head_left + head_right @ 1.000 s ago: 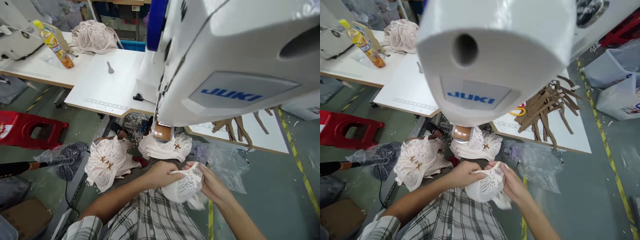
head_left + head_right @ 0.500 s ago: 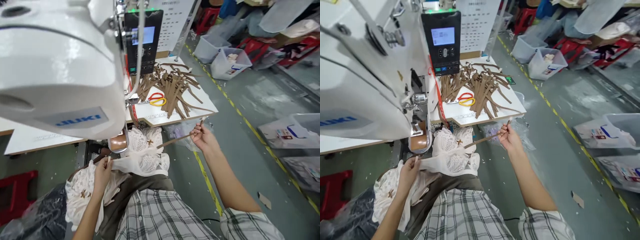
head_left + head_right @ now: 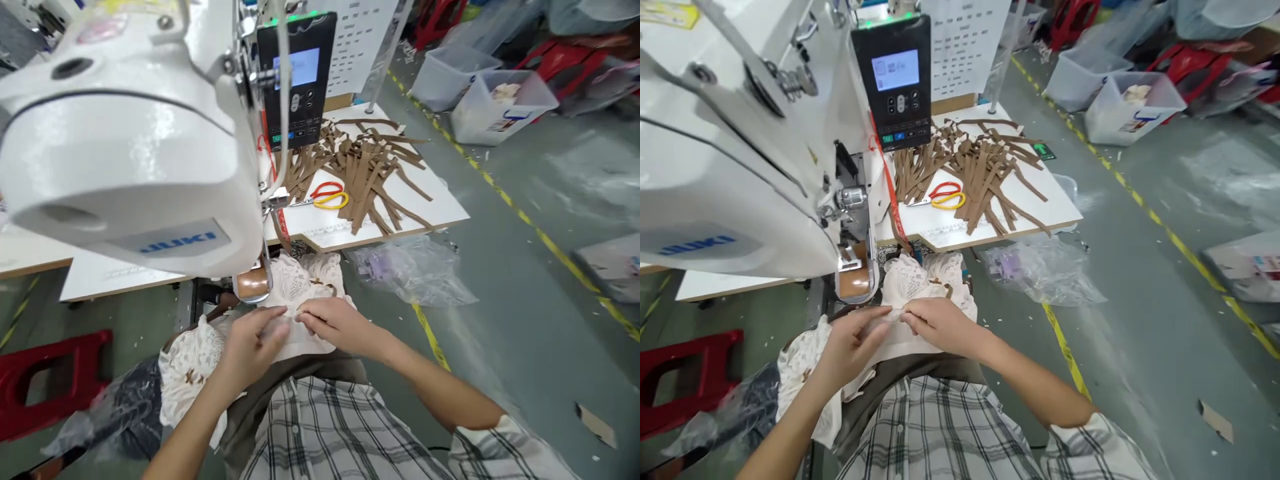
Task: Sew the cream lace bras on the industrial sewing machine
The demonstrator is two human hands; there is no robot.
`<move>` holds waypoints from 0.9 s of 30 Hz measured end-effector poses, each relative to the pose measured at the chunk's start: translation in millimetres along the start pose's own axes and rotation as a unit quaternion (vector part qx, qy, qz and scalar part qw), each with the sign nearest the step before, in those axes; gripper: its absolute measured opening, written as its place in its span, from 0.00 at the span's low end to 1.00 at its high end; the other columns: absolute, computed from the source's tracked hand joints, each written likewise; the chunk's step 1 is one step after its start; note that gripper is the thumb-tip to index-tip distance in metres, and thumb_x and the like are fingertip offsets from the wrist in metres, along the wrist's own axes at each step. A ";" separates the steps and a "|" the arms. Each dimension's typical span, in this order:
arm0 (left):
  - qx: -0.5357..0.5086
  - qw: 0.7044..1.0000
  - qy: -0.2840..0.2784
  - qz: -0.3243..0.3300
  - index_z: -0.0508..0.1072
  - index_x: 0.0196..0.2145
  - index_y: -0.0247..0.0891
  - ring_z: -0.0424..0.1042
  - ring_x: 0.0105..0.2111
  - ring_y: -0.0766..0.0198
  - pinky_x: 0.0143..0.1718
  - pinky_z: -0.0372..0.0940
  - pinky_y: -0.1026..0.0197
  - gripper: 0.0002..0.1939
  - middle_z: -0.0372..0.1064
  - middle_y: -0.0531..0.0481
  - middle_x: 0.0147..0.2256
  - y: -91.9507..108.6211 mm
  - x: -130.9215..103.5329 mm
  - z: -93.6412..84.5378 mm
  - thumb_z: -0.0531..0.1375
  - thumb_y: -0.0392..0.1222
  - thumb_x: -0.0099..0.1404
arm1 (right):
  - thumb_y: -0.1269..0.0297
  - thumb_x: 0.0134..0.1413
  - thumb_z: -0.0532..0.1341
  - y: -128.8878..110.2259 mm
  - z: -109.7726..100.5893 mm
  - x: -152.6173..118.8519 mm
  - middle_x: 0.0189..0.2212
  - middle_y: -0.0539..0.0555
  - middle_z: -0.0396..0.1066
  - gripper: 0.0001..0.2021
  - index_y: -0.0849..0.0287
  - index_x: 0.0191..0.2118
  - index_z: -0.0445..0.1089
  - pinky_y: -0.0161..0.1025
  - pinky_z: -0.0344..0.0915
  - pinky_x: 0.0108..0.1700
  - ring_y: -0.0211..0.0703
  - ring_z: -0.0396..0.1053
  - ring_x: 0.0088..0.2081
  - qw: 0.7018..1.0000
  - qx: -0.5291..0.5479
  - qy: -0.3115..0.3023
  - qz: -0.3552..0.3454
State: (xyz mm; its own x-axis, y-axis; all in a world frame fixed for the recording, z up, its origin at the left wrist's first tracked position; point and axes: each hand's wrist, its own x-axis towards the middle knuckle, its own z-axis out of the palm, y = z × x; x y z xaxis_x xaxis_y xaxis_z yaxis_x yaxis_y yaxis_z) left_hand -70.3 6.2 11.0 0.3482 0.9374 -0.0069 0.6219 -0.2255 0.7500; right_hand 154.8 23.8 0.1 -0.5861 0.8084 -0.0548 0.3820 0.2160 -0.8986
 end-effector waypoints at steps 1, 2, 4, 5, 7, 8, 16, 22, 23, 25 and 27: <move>0.004 1.000 -0.015 0.012 0.76 0.48 0.39 0.76 0.37 0.58 0.36 0.69 0.61 0.16 0.78 0.45 0.41 5.4 0.1 -2.0 0.58 0.48 0.67 | 0.62 0.68 0.51 -5.4 1.8 2.0 0.24 0.49 0.68 0.16 0.59 0.29 0.67 0.35 0.55 0.34 0.38 0.65 0.29 0.999 -0.025 -0.022 -0.008; 0.006 0.999 -0.026 0.021 0.76 0.48 0.39 0.76 0.37 0.59 0.36 0.68 0.61 0.15 0.78 0.45 0.40 8.2 -0.2 -3.0 0.58 0.47 0.68 | 0.62 0.68 0.50 -8.6 3.1 3.8 0.24 0.49 0.68 0.16 0.59 0.30 0.67 0.35 0.54 0.34 0.38 0.65 0.29 0.998 -0.040 -0.041 -0.012; 0.004 0.998 -0.043 0.035 0.77 0.45 0.40 0.75 0.35 0.61 0.37 0.67 0.62 0.12 0.78 0.47 0.37 8.2 -2.0 -2.6 0.56 0.44 0.70 | 0.62 0.68 0.51 -10.4 4.9 6.2 0.24 0.50 0.69 0.17 0.59 0.28 0.67 0.35 0.52 0.33 0.38 0.65 0.29 0.996 -0.052 -0.077 -0.013; 0.001 0.998 -0.048 0.034 0.77 0.42 0.40 0.75 0.34 0.62 0.37 0.66 0.62 0.11 0.77 0.49 0.35 6.6 -3.3 -1.4 0.55 0.42 0.71 | 0.62 0.68 0.51 -10.1 5.6 6.7 0.24 0.50 0.69 0.17 0.59 0.27 0.67 0.35 0.52 0.32 0.38 0.65 0.29 0.995 -0.048 -0.090 -0.007; -0.004 0.999 -0.044 0.021 0.77 0.37 0.40 0.73 0.31 0.63 0.34 0.64 0.63 0.10 0.76 0.50 0.32 3.4 -6.4 2.1 0.55 0.41 0.71 | 0.60 0.66 0.55 -9.1 7.2 6.7 0.24 0.49 0.69 0.16 0.59 0.28 0.69 0.34 0.51 0.31 0.37 0.65 0.28 0.996 -0.024 -0.086 0.021; -0.007 0.999 -0.034 0.010 0.76 0.35 0.40 0.72 0.30 0.64 0.32 0.63 0.64 0.10 0.75 0.50 0.30 2.4 -8.0 4.1 0.55 0.42 0.70 | 0.59 0.65 0.57 -9.0 8.0 6.3 0.25 0.48 0.69 0.14 0.59 0.30 0.71 0.34 0.52 0.30 0.36 0.65 0.28 0.997 -0.008 -0.065 0.039; -0.052 0.998 0.025 -0.031 0.72 0.30 0.38 0.64 0.24 0.67 0.26 0.57 0.65 0.11 0.69 0.53 0.25 2.0 -10.9 11.5 0.57 0.44 0.69 | 0.63 0.59 0.61 -12.0 18.7 5.1 0.26 0.49 0.64 0.07 0.59 0.33 0.73 0.32 0.53 0.30 0.35 0.61 0.29 0.992 0.088 0.054 0.068; -0.059 0.998 -0.023 -0.024 0.76 0.35 0.39 0.71 0.30 0.65 0.32 0.62 0.65 0.09 0.75 0.51 0.31 -1.5 -9.3 4.9 0.56 0.42 0.70 | 0.60 0.58 0.61 -6.8 19.7 7.2 0.20 0.45 0.53 0.09 0.61 0.32 0.72 0.33 0.49 0.27 0.33 0.52 0.24 0.985 0.147 0.009 0.086; -0.056 0.998 -0.024 -0.015 0.76 0.36 0.38 0.72 0.31 0.65 0.33 0.62 0.65 0.10 0.75 0.50 0.31 -2.6 -9.9 3.2 0.55 0.41 0.71 | 0.60 0.57 0.61 -4.6 17.7 7.6 0.21 0.45 0.54 0.10 0.61 0.31 0.72 0.33 0.50 0.27 0.33 0.53 0.24 0.983 0.159 0.022 0.089; -0.049 0.998 -0.033 0.013 0.75 0.43 0.39 0.73 0.34 0.64 0.35 0.64 0.64 0.11 0.76 0.49 0.35 -4.7 -11.9 -1.1 0.53 0.39 0.72 | 0.58 0.56 0.62 -0.5 12.3 8.3 0.21 0.46 0.57 0.11 0.62 0.31 0.72 0.33 0.51 0.27 0.33 0.53 0.24 0.973 0.201 0.059 0.099; -0.034 0.997 -0.048 0.040 0.72 0.49 0.39 0.73 0.34 0.65 0.34 0.63 0.65 0.13 0.76 0.49 0.38 -5.5 -14.4 -6.1 0.51 0.37 0.72 | 0.57 0.56 0.63 1.0 6.7 8.9 0.22 0.47 0.59 0.12 0.62 0.32 0.72 0.33 0.52 0.27 0.33 0.55 0.24 0.967 0.227 0.065 0.096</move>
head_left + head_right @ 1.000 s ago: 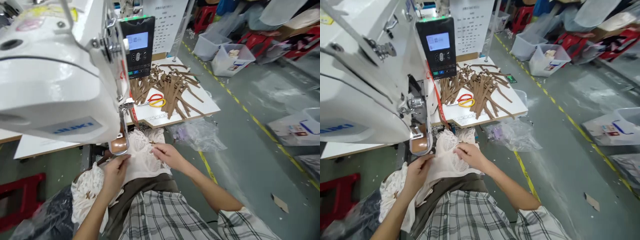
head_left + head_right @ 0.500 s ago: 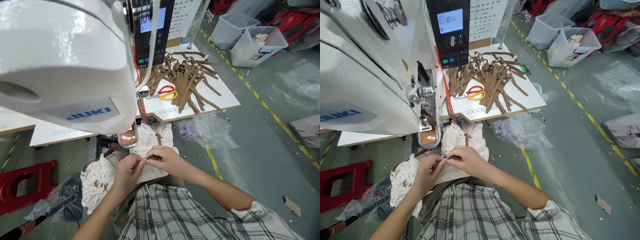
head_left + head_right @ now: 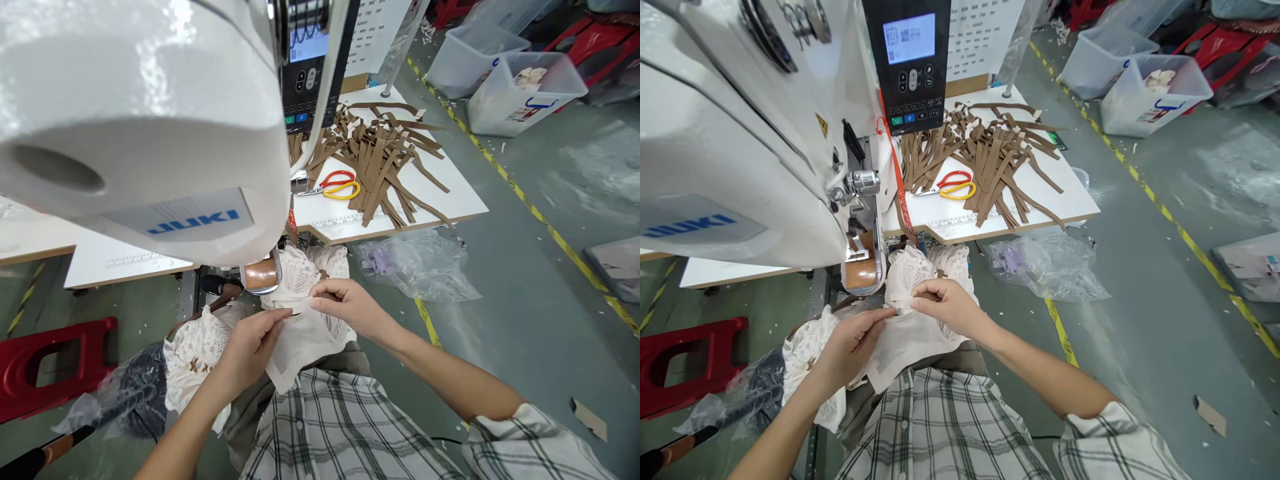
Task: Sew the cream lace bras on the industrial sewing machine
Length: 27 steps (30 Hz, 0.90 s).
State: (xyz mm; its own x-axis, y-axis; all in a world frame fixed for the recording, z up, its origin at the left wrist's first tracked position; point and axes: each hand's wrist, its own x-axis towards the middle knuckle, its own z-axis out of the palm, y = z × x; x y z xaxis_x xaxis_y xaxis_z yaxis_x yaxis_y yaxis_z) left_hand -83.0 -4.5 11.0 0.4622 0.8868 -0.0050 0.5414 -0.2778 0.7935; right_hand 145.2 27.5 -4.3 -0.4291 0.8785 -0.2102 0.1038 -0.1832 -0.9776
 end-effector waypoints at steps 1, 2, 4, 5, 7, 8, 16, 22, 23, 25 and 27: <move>0.011 1.000 -0.005 0.005 0.71 0.50 0.39 0.72 0.32 0.65 0.32 0.63 0.65 0.13 0.76 0.49 0.37 0.7 -1.4 -2.3 0.51 0.36 0.72 | 0.57 0.57 0.63 -1.6 -1.5 0.2 0.24 0.48 0.61 0.11 0.62 0.33 0.73 0.33 0.55 0.28 0.34 0.57 0.25 1.000 -0.011 -0.019 -0.015; 0.023 1.000 -0.007 0.008 0.70 0.48 0.39 0.71 0.29 0.66 0.30 0.61 0.65 0.11 0.75 0.50 0.35 2.0 -2.5 -4.2 0.51 0.36 0.72 | 0.59 0.57 0.63 -3.7 -1.8 0.1 0.27 0.50 0.64 0.10 0.61 0.33 0.74 0.33 0.58 0.32 0.35 0.61 0.28 0.997 -0.039 -0.047 -0.042; 0.044 0.999 -0.009 0.017 0.68 0.43 0.39 0.68 0.26 0.67 0.27 0.58 0.65 0.07 0.71 0.53 0.30 6.0 -3.7 -7.1 0.51 0.36 0.71 | 0.62 0.57 0.64 -8.6 0.6 -0.8 0.39 0.54 0.68 0.06 0.59 0.35 0.75 0.36 0.62 0.42 0.40 0.67 0.40 0.980 -0.117 -0.114 -0.116; 0.052 0.998 -0.010 0.025 0.67 0.41 0.39 0.67 0.25 0.67 0.27 0.58 0.65 0.06 0.70 0.54 0.29 8.3 -3.7 -8.0 0.51 0.35 0.71 | 0.64 0.58 0.63 -10.8 2.8 -1.4 0.43 0.55 0.68 0.05 0.58 0.36 0.75 0.36 0.62 0.46 0.41 0.67 0.45 0.966 -0.151 -0.144 -0.150; 0.067 0.997 -0.008 0.046 0.67 0.39 0.39 0.67 0.25 0.67 0.27 0.58 0.65 0.05 0.69 0.55 0.28 13.0 -3.0 -9.3 0.52 0.34 0.70 | 0.66 0.61 0.61 -13.7 7.9 -2.5 0.44 0.55 0.70 0.05 0.58 0.38 0.74 0.35 0.62 0.46 0.40 0.68 0.45 0.942 -0.202 -0.181 -0.200; 0.071 0.996 -0.002 0.052 0.67 0.39 0.39 0.68 0.26 0.67 0.28 0.58 0.65 0.05 0.69 0.54 0.28 15.1 -2.6 -9.8 0.52 0.33 0.70 | 0.67 0.62 0.59 -14.2 10.2 -3.0 0.40 0.54 0.71 0.05 0.58 0.39 0.74 0.35 0.63 0.44 0.39 0.69 0.42 0.931 -0.225 -0.188 -0.219; 0.058 0.997 -0.006 0.046 0.72 0.40 0.40 0.71 0.32 0.66 0.33 0.62 0.66 0.09 0.73 0.53 0.33 22.8 -8.1 -17.2 0.55 0.30 0.68 | 0.69 0.67 0.51 -7.0 21.9 -10.9 0.34 0.55 0.72 0.11 0.61 0.38 0.70 0.36 0.63 0.37 0.40 0.67 0.36 0.845 -0.370 -0.127 -0.365; 0.158 0.984 -0.078 -0.032 0.67 0.32 0.39 0.69 0.30 0.61 0.30 0.59 0.61 0.07 0.70 0.51 0.30 21.4 0.0 -15.7 0.54 0.31 0.66 | 0.70 0.66 0.52 6.6 35.7 -10.3 0.28 0.51 0.68 0.12 0.61 0.31 0.67 0.37 0.61 0.34 0.40 0.63 0.32 0.797 -0.444 -0.084 -0.400; 0.167 0.980 -0.101 -0.046 0.65 0.31 0.39 0.69 0.30 0.61 0.29 0.58 0.61 0.07 0.69 0.51 0.30 20.6 2.6 -15.8 0.54 0.31 0.66 | 0.70 0.66 0.52 8.8 37.2 -9.2 0.28 0.51 0.68 0.12 0.61 0.30 0.67 0.38 0.61 0.34 0.40 0.63 0.32 0.794 -0.449 -0.084 -0.402; 0.174 0.972 -0.142 -0.068 0.63 0.29 0.40 0.68 0.30 0.60 0.28 0.57 0.61 0.08 0.69 0.51 0.30 19.1 7.2 -16.9 0.53 0.31 0.65 | 0.70 0.65 0.52 11.5 38.7 -7.0 0.28 0.51 0.67 0.12 0.61 0.30 0.66 0.38 0.61 0.35 0.40 0.63 0.32 0.788 -0.460 -0.088 -0.400; 0.161 0.970 -0.163 -0.081 0.63 0.30 0.41 0.69 0.29 0.60 0.28 0.57 0.61 0.07 0.70 0.51 0.30 18.8 9.9 -19.1 0.53 0.32 0.65 | 0.70 0.65 0.52 11.6 38.6 -5.4 0.28 0.52 0.68 0.11 0.61 0.31 0.66 0.38 0.62 0.36 0.40 0.64 0.33 0.786 -0.467 -0.095 -0.395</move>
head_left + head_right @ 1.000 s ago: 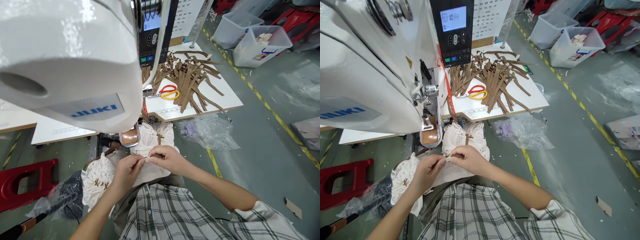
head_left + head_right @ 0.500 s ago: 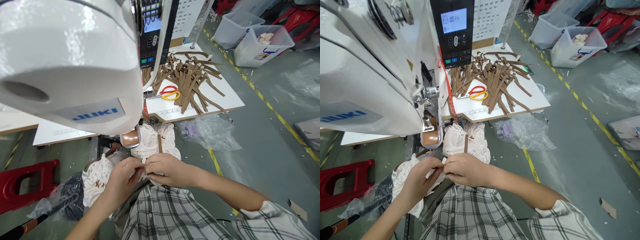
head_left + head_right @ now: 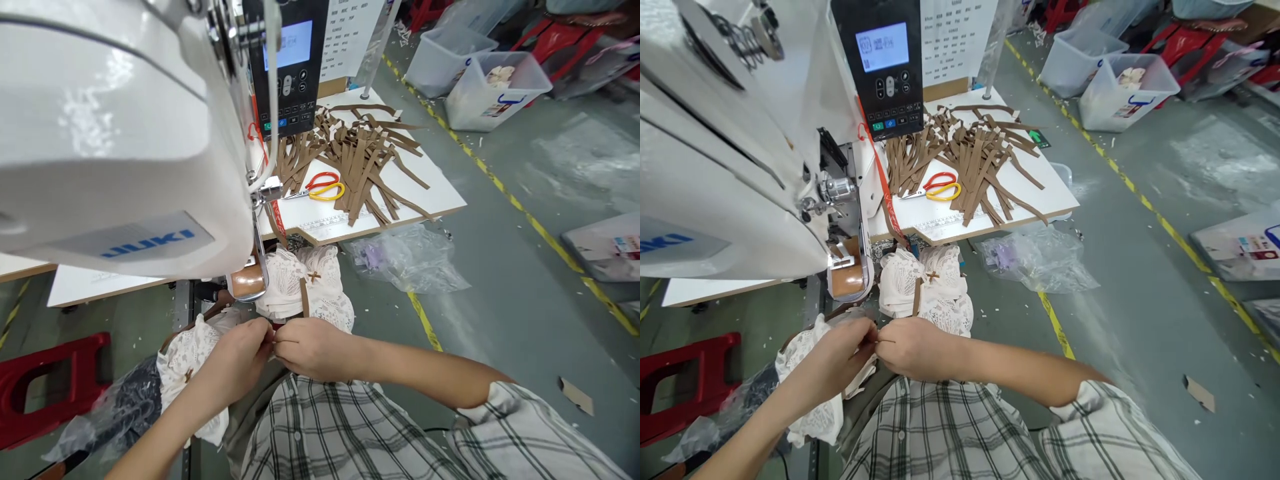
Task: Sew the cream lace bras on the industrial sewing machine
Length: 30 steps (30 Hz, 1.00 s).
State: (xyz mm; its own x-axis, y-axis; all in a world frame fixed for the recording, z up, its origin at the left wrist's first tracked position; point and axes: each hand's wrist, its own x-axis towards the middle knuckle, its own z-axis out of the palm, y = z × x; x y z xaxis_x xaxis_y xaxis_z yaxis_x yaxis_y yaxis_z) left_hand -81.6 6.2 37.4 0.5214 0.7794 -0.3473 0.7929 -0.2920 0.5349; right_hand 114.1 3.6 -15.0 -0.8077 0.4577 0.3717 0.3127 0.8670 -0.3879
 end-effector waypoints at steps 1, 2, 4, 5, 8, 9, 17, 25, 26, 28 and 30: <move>-0.009 1.000 -0.002 0.001 0.63 0.30 0.41 0.69 0.30 0.60 0.28 0.58 0.61 0.07 0.70 0.51 0.30 -0.2 0.1 -1.2 0.52 0.32 0.65 | 0.69 0.65 0.52 0.4 -0.7 0.5 0.29 0.52 0.68 0.11 0.61 0.31 0.66 0.38 0.62 0.36 0.40 0.65 0.33 1.000 0.000 -0.002 0.001; -0.014 1.000 0.001 0.005 0.64 0.31 0.41 0.70 0.30 0.59 0.29 0.58 0.61 0.07 0.71 0.51 0.30 -0.2 -0.3 -2.1 0.52 0.32 0.66 | 0.69 0.66 0.52 0.5 -1.6 1.2 0.29 0.52 0.68 0.11 0.61 0.31 0.66 0.38 0.62 0.36 0.40 0.65 0.33 1.000 0.001 -0.001 0.004; -0.004 1.000 0.011 0.018 0.64 0.33 0.41 0.71 0.30 0.59 0.29 0.59 0.60 0.07 0.72 0.50 0.31 -0.4 -2.0 -3.1 0.50 0.32 0.66 | 0.68 0.66 0.52 0.4 -2.7 2.5 0.29 0.52 0.69 0.12 0.61 0.31 0.67 0.38 0.62 0.36 0.40 0.65 0.33 1.000 0.004 0.006 0.011; 0.010 0.999 0.016 0.026 0.64 0.34 0.41 0.71 0.30 0.58 0.29 0.59 0.60 0.07 0.71 0.50 0.30 -0.7 -2.8 -3.3 0.50 0.32 0.67 | 0.67 0.66 0.52 0.2 -2.3 3.2 0.29 0.52 0.69 0.12 0.61 0.31 0.67 0.38 0.62 0.35 0.40 0.65 0.32 1.000 0.005 0.009 0.013; 0.052 0.997 0.025 0.053 0.64 0.33 0.41 0.69 0.30 0.57 0.29 0.59 0.59 0.07 0.69 0.49 0.30 -2.8 -3.7 -5.0 0.49 0.33 0.68 | 0.67 0.66 0.52 -0.2 2.5 4.9 0.29 0.53 0.69 0.12 0.62 0.32 0.68 0.38 0.62 0.34 0.41 0.66 0.32 1.000 0.014 0.006 0.017; 0.054 0.997 0.022 0.060 0.64 0.32 0.41 0.69 0.31 0.56 0.30 0.60 0.58 0.07 0.68 0.48 0.31 -3.9 -3.1 -6.1 0.49 0.34 0.68 | 0.66 0.66 0.52 -0.1 4.5 5.2 0.29 0.53 0.69 0.13 0.62 0.32 0.68 0.38 0.63 0.35 0.41 0.66 0.32 1.000 0.022 0.006 0.020; -0.318 0.946 0.066 -0.013 0.62 0.32 0.41 0.67 0.35 0.62 0.35 0.65 0.61 0.07 0.66 0.50 0.35 -14.7 3.3 16.3 0.53 0.42 0.70 | 0.70 0.62 0.54 3.3 -4.2 5.5 0.31 0.52 0.72 0.10 0.61 0.32 0.70 0.32 0.64 0.37 0.36 0.69 0.34 0.964 0.220 0.083 0.127; -0.245 0.922 0.291 -0.076 0.74 0.36 0.40 0.72 0.35 0.62 0.36 0.66 0.62 0.07 0.73 0.50 0.33 -2.4 -2.4 44.5 0.59 0.44 0.68 | 0.67 0.63 0.57 -0.6 -13.7 7.6 0.35 0.54 0.76 0.08 0.60 0.36 0.73 0.34 0.65 0.41 0.39 0.71 0.37 0.920 0.309 0.134 0.202; -0.220 0.924 0.306 -0.067 0.74 0.34 0.39 0.72 0.33 0.63 0.34 0.65 0.63 0.07 0.73 0.50 0.31 0.2 -1.7 43.2 0.59 0.44 0.68 | 0.67 0.62 0.58 -1.6 -14.2 8.0 0.33 0.53 0.75 0.08 0.59 0.35 0.74 0.33 0.65 0.39 0.39 0.71 0.35 0.912 0.320 0.135 0.220; -0.204 0.923 0.323 -0.045 0.74 0.33 0.39 0.71 0.30 0.64 0.32 0.65 0.63 0.08 0.72 0.51 0.29 3.8 0.4 40.9 0.58 0.42 0.69 | 0.66 0.62 0.59 -2.6 -14.5 8.5 0.30 0.52 0.75 0.08 0.59 0.35 0.75 0.33 0.63 0.36 0.38 0.70 0.32 0.893 0.340 0.140 0.258; -0.210 0.920 0.329 -0.023 0.75 0.36 0.40 0.72 0.31 0.64 0.33 0.66 0.63 0.08 0.73 0.50 0.31 4.9 2.2 40.3 0.56 0.41 0.70 | 0.66 0.61 0.60 -1.3 -14.5 8.5 0.32 0.52 0.76 0.07 0.57 0.36 0.76 0.33 0.63 0.36 0.38 0.71 0.33 0.875 0.362 0.141 0.289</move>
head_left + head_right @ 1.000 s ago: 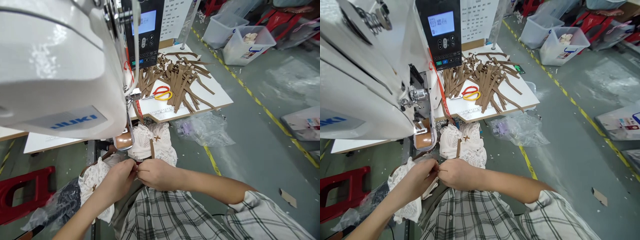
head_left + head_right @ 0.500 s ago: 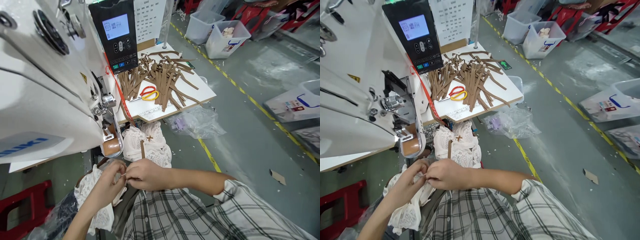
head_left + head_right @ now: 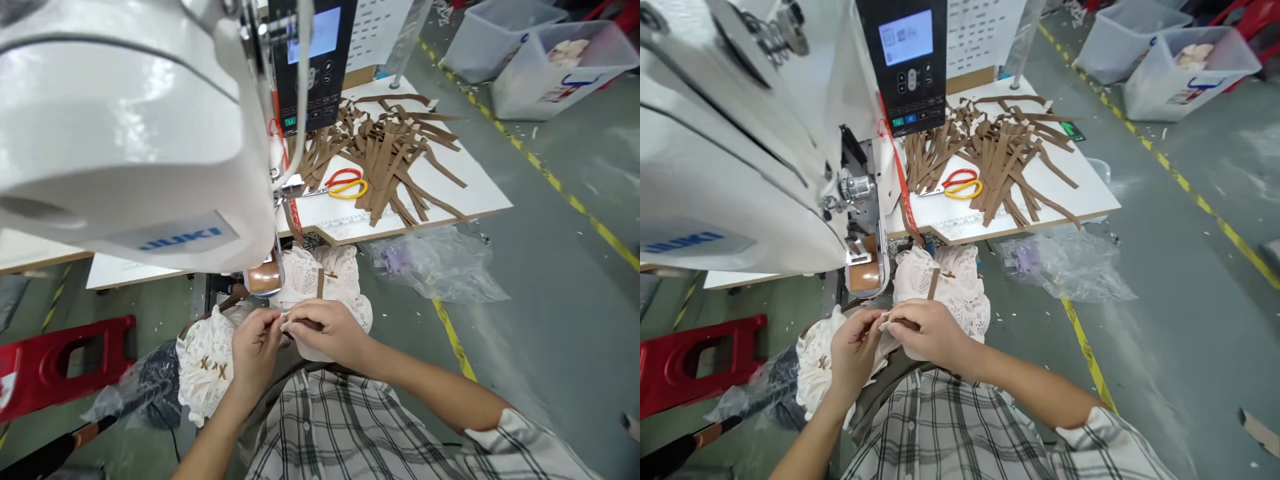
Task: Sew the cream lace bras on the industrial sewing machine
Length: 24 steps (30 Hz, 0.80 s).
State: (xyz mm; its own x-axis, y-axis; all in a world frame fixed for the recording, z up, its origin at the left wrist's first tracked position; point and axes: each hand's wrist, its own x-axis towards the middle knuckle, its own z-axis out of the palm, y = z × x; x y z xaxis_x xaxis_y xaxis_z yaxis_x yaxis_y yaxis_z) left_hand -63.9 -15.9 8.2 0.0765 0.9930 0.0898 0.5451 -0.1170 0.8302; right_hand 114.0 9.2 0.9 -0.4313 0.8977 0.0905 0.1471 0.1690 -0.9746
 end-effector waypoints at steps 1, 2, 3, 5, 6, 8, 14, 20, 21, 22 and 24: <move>-0.005 1.000 0.002 0.006 0.75 0.37 0.40 0.72 0.32 0.64 0.34 0.66 0.63 0.08 0.73 0.50 0.32 -0.1 0.1 0.4 0.56 0.40 0.70 | 0.66 0.60 0.60 0.7 -1.3 1.0 0.33 0.52 0.76 0.07 0.57 0.37 0.76 0.33 0.63 0.36 0.38 0.71 0.33 1.000 0.009 0.000 0.014; -0.005 1.000 0.006 0.011 0.75 0.38 0.40 0.72 0.33 0.63 0.34 0.67 0.63 0.08 0.73 0.49 0.33 -0.3 -0.1 0.4 0.55 0.40 0.70 | 0.65 0.60 0.60 1.4 -3.3 2.4 0.34 0.52 0.76 0.07 0.57 0.37 0.76 0.32 0.63 0.35 0.38 0.71 0.33 1.000 0.013 -0.001 0.025; 0.002 1.000 0.012 0.016 0.74 0.38 0.39 0.72 0.32 0.64 0.34 0.67 0.63 0.08 0.73 0.49 0.33 -0.3 -0.6 0.1 0.55 0.40 0.70 | 0.65 0.61 0.60 1.7 -6.1 4.5 0.33 0.51 0.76 0.07 0.57 0.37 0.76 0.32 0.62 0.35 0.38 0.70 0.32 0.999 0.007 0.000 0.033; 0.031 0.999 0.017 0.031 0.74 0.38 0.39 0.72 0.31 0.64 0.33 0.67 0.63 0.08 0.73 0.49 0.32 0.8 -1.4 -2.4 0.55 0.39 0.70 | 0.63 0.62 0.59 0.9 -13.4 10.3 0.30 0.50 0.74 0.08 0.57 0.36 0.75 0.32 0.59 0.34 0.37 0.69 0.31 0.999 -0.038 0.010 0.029; 0.045 0.998 0.015 0.048 0.74 0.38 0.39 0.72 0.31 0.64 0.32 0.67 0.64 0.07 0.74 0.49 0.32 2.0 -1.3 -4.6 0.56 0.38 0.70 | 0.63 0.63 0.58 -0.4 -17.3 13.7 0.29 0.50 0.73 0.09 0.57 0.35 0.74 0.32 0.58 0.34 0.37 0.68 0.31 0.997 -0.073 0.015 0.015; 0.062 0.993 0.002 0.098 0.74 0.40 0.39 0.73 0.31 0.65 0.32 0.67 0.64 0.06 0.75 0.49 0.32 5.5 -0.1 -10.3 0.57 0.36 0.69 | 0.63 0.64 0.57 -4.6 -24.2 20.7 0.27 0.50 0.72 0.09 0.57 0.34 0.73 0.33 0.56 0.35 0.37 0.66 0.31 0.990 -0.137 -0.001 -0.021; 0.081 0.979 -0.025 0.185 0.73 0.42 0.39 0.74 0.30 0.67 0.30 0.65 0.68 0.08 0.76 0.51 0.32 13.9 6.7 -27.0 0.59 0.31 0.67 | 0.64 0.64 0.56 -21.9 -32.6 30.4 0.21 0.47 0.62 0.12 0.59 0.29 0.68 0.34 0.51 0.30 0.35 0.59 0.25 0.982 -0.149 -0.110 -0.024; 0.069 0.979 -0.054 0.182 0.73 0.42 0.40 0.73 0.28 0.68 0.30 0.64 0.68 0.07 0.75 0.53 0.30 13.6 9.7 -32.8 0.59 0.32 0.67 | 0.63 0.63 0.57 -28.2 -36.5 31.4 0.19 0.46 0.59 0.12 0.59 0.28 0.69 0.33 0.49 0.27 0.34 0.56 0.23 0.980 -0.101 -0.168 0.032; 0.067 0.980 -0.059 0.178 0.73 0.42 0.40 0.73 0.28 0.68 0.30 0.63 0.68 0.07 0.75 0.53 0.30 13.4 10.2 -33.1 0.59 0.32 0.67 | 0.63 0.63 0.56 -28.2 -37.1 31.5 0.20 0.46 0.62 0.12 0.59 0.30 0.71 0.33 0.50 0.27 0.34 0.58 0.24 0.979 -0.093 -0.178 0.041; 0.065 0.981 -0.064 0.174 0.73 0.41 0.40 0.72 0.28 0.69 0.30 0.63 0.68 0.07 0.75 0.54 0.30 13.1 10.8 -33.2 0.59 0.32 0.68 | 0.62 0.63 0.56 -28.1 -37.7 31.6 0.21 0.47 0.64 0.11 0.59 0.31 0.72 0.33 0.50 0.27 0.34 0.59 0.24 0.978 -0.086 -0.186 0.048; 0.061 0.981 -0.074 0.166 0.73 0.40 0.41 0.72 0.27 0.69 0.29 0.62 0.68 0.05 0.75 0.54 0.29 12.4 12.4 -33.3 0.58 0.34 0.68 | 0.62 0.63 0.57 -28.5 -38.4 31.6 0.23 0.48 0.68 0.11 0.59 0.33 0.74 0.33 0.51 0.27 0.35 0.61 0.25 0.976 -0.079 -0.197 0.057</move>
State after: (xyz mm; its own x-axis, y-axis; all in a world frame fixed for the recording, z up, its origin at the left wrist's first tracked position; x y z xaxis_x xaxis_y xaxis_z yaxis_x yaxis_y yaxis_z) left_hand -84.0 -4.6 38.0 0.3821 0.8877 0.2568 0.5640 -0.4441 0.6962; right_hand 130.4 48.4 39.4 -0.7081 0.6936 -0.1326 0.3365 0.1663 -0.9269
